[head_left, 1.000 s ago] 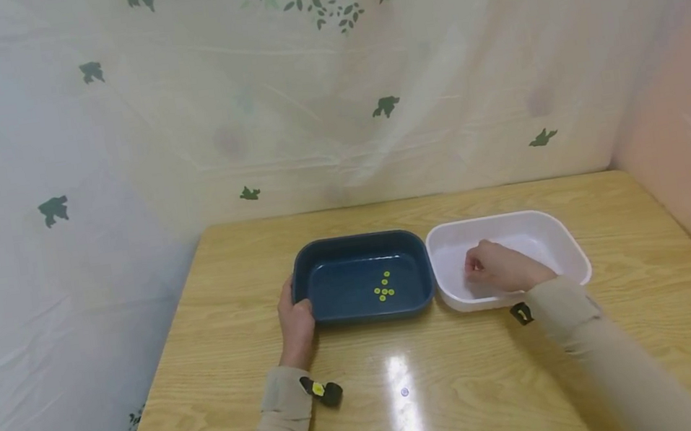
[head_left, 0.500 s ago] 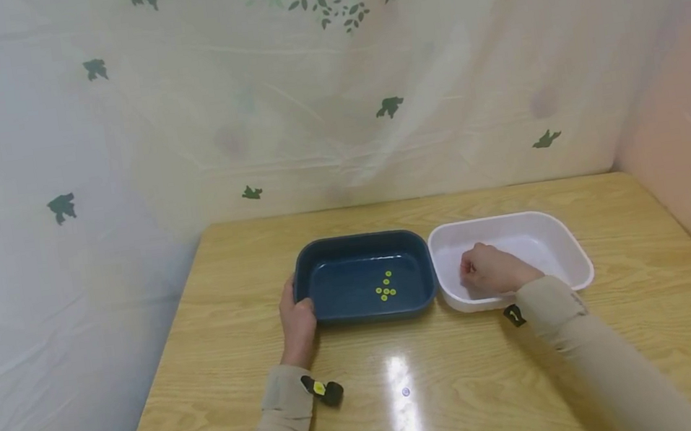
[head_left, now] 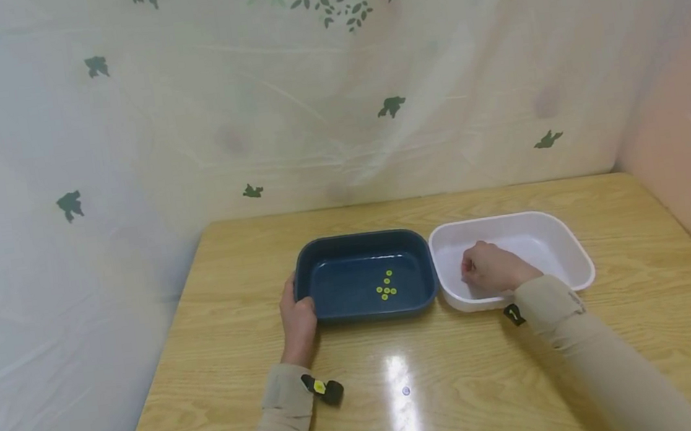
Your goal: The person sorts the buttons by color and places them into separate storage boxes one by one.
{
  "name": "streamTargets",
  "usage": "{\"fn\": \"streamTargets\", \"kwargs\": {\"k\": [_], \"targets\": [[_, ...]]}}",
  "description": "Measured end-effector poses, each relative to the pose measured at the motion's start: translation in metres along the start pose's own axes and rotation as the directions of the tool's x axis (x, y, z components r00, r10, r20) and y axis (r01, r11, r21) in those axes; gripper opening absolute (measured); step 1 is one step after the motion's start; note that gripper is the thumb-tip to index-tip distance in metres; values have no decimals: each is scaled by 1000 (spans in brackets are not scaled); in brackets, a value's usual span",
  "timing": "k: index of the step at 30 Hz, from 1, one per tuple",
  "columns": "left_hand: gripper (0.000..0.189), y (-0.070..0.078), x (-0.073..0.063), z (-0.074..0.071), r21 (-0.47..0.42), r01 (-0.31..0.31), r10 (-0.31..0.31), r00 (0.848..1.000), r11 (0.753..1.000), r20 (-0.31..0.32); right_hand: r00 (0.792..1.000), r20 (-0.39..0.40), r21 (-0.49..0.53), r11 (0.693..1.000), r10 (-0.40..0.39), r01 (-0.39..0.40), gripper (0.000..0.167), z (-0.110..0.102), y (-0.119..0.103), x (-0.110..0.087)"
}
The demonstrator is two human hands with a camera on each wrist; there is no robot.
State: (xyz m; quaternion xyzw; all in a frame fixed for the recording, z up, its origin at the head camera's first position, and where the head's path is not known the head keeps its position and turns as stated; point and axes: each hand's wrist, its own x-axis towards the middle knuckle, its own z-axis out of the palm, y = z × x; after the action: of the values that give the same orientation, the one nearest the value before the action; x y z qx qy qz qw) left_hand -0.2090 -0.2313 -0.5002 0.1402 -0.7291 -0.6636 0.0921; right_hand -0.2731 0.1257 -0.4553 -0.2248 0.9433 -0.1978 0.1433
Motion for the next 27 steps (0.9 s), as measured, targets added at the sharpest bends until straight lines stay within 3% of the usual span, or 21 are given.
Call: {"fn": "streamTargets", "kwargs": {"k": [19, 27], "targets": [[72, 3, -2, 0, 0, 40, -40, 999, 999, 9, 997, -36, -9, 997, 75, -75, 4, 0, 6, -1], [71, 2, -2, 1, 7, 26, -26, 1000, 1000, 5, 987, -53, 32, 988, 153, -151, 7, -17, -7, -10]]}}
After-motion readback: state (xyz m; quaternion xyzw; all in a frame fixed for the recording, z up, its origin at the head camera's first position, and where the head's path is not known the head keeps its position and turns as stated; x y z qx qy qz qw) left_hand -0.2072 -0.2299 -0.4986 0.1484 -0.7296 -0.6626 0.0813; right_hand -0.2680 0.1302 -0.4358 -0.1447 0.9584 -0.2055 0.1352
